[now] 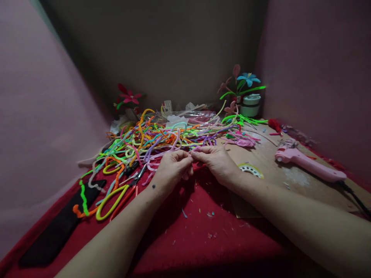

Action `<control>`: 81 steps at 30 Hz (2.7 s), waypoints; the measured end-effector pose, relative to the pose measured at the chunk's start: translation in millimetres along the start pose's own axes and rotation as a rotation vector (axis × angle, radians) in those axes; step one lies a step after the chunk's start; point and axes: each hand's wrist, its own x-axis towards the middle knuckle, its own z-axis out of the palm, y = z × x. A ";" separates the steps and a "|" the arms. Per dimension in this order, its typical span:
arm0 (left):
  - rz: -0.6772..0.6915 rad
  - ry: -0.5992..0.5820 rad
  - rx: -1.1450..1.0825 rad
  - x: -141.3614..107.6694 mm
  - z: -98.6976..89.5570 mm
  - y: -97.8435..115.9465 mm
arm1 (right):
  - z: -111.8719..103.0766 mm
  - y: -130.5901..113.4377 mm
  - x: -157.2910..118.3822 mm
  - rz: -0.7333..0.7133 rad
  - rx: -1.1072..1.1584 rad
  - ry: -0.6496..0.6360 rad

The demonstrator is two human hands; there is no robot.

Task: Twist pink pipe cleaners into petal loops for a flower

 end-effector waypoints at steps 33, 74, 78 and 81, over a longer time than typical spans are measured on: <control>0.229 -0.084 0.426 47.8 9.0 46.3 | 11.1 -7.0 -9.4 -0.123 -0.540 -0.348; 0.269 0.231 0.504 21.4 -60.0 15.2 | 19.1 -0.7 -30.0 -0.414 -0.934 -0.519; 0.257 0.001 0.741 22.2 -56.6 10.9 | 20.0 1.7 -31.1 -0.432 -0.976 -0.554; 0.260 -0.033 0.924 24.7 -53.0 3.4 | 19.6 2.1 -30.7 -0.425 -0.963 -0.535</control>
